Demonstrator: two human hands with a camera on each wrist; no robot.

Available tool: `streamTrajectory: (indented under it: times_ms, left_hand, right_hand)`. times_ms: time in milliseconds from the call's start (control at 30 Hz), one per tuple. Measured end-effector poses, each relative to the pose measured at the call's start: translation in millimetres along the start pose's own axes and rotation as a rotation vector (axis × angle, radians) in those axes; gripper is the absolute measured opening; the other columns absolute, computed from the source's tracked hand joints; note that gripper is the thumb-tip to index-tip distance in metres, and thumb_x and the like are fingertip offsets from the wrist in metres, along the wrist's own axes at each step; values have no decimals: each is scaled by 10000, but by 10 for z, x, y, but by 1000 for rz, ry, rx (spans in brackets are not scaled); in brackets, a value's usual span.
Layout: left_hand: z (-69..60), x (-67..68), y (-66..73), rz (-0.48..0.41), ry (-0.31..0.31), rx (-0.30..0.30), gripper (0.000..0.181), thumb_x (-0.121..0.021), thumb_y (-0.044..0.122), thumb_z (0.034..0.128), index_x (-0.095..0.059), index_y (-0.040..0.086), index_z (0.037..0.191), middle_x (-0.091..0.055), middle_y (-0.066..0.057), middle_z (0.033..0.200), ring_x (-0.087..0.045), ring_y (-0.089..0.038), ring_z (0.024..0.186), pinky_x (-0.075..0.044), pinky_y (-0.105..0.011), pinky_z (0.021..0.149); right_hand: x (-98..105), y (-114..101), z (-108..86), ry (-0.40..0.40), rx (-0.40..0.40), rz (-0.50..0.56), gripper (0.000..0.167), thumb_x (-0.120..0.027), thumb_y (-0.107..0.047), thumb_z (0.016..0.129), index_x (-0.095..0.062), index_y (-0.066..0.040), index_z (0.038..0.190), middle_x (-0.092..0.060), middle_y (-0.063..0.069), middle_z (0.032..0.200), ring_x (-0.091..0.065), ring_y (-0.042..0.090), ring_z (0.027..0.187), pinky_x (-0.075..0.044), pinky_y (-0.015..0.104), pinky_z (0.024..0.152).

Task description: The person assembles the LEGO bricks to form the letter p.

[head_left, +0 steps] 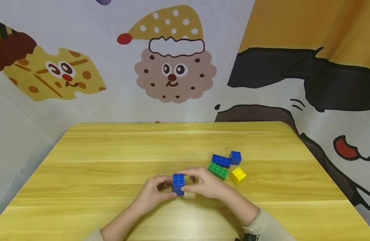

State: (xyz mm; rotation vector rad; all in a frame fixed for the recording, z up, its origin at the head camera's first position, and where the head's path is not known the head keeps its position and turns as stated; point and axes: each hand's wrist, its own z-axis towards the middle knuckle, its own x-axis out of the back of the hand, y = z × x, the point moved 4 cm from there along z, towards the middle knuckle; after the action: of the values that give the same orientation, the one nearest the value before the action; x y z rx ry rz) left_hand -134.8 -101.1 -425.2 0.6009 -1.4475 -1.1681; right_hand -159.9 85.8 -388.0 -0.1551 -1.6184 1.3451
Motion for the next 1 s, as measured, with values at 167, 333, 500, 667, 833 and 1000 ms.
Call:
streamTrajectory:
  times_ms: [167,333,500,667,833,1000]
  left_hand:
    - [-2,-6,-1,-5,4,-4,352,-835,185,735,-713,137,1062,-661,59,957,-526,-197,861,-449,-323,763]
    - [-2,-6,-4,-3,3,-3,360,-833,190,738,-713,138,1074,-663,56,967,-525,-200,863,-447,-319,756]
    - [4,-5,-3,7,1,1,363,-828,202,748,-712,139,1087,-657,58,965,-522,-195,865,-449,-315,753]
    - [6,-19,-6,6,3,3,372,-828,188,746,-711,124,1093,-657,57,970,-524,-188,863,-456,-315,753]
    - [3,-21,0,18,8,3,372,-830,177,741,-709,110,1086,-657,55,966,-527,-183,854,-463,-308,747]
    - [1,-15,6,21,8,16,377,-832,172,739,-708,103,1088,-652,51,963,-527,-180,852,-466,-299,736]
  right_hand:
    - [3,2,-19,4,-4,-7,406,-708,-251,882,-621,-194,1274,-616,-108,934,-479,122,763,-403,224,584]
    - [11,-20,-33,16,1,-25,428,-718,-264,872,-618,-194,1283,-608,-121,938,-486,121,784,-421,235,594]
    - [31,-25,-41,21,-24,-55,466,-732,-298,854,-614,-201,1294,-617,-91,1010,-519,134,856,-464,278,682]
    - [95,-24,-81,41,-29,-102,538,-748,-325,831,-591,-157,1318,-620,-40,1158,-551,175,930,-493,335,746]
    - [237,-49,-146,96,-9,-114,526,-774,-239,816,-598,-123,1298,-649,-51,1124,-542,245,894,-486,361,709]
    - [424,-84,-209,143,-30,-125,473,-789,-196,802,-632,-179,1247,-658,-5,1087,-520,278,865,-446,270,580]
